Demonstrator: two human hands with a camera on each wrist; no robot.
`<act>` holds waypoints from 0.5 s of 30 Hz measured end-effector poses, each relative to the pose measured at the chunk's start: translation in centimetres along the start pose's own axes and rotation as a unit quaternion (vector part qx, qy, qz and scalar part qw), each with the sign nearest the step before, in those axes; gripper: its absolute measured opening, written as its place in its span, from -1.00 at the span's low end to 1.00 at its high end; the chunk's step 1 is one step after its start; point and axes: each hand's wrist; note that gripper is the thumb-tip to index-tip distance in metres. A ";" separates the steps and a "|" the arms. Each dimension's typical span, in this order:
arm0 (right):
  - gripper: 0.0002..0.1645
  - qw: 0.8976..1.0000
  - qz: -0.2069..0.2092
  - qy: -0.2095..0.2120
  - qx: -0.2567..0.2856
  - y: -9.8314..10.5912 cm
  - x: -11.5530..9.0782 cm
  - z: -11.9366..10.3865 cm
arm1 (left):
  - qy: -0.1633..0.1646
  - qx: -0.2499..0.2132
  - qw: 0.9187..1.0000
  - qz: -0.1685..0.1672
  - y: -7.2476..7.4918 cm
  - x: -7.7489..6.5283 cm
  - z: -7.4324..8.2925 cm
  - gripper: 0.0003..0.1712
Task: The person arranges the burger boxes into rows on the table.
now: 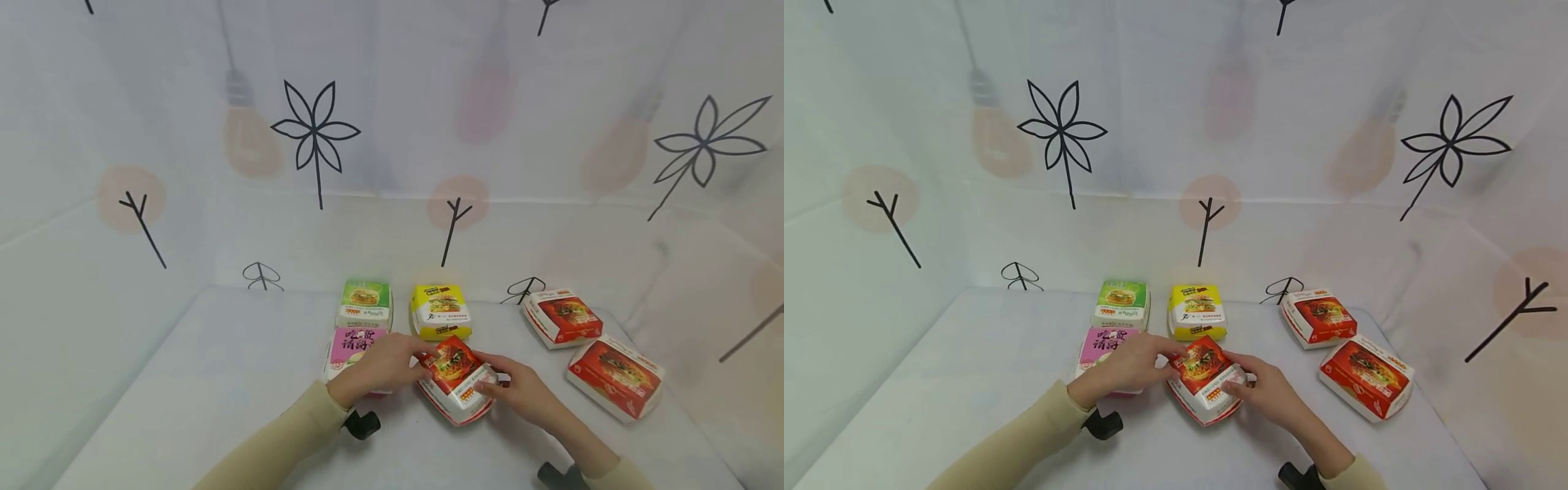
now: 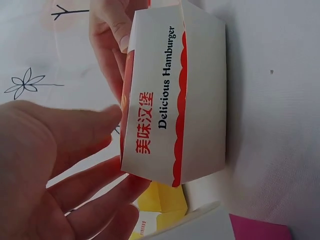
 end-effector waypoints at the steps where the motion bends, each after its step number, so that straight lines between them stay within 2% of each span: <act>1: -0.16 1.000 0.001 0.000 -0.002 0.0 0.0 -0.1 | -0.003 -0.002 1.000 -0.002 0.0 0.0 0.0 -0.58; 8: -0.09 1.000 0.010 -0.016 -0.014 -0.3 -0.5 -0.7 | -0.036 0.028 0.998 -0.035 -0.1 0.1 0.2 -0.53; 15: -0.08 0.999 0.022 -0.002 -0.030 -1.0 -0.7 -0.7 | -0.039 0.087 0.993 -0.068 -0.3 0.2 0.5 -0.36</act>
Point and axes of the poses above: each hand's wrist, its own x-axis towards the middle knuckle, its own y-axis out of the back of the hand, z = x × y, and after that the axes turned 4 degrees about -x, right-handed
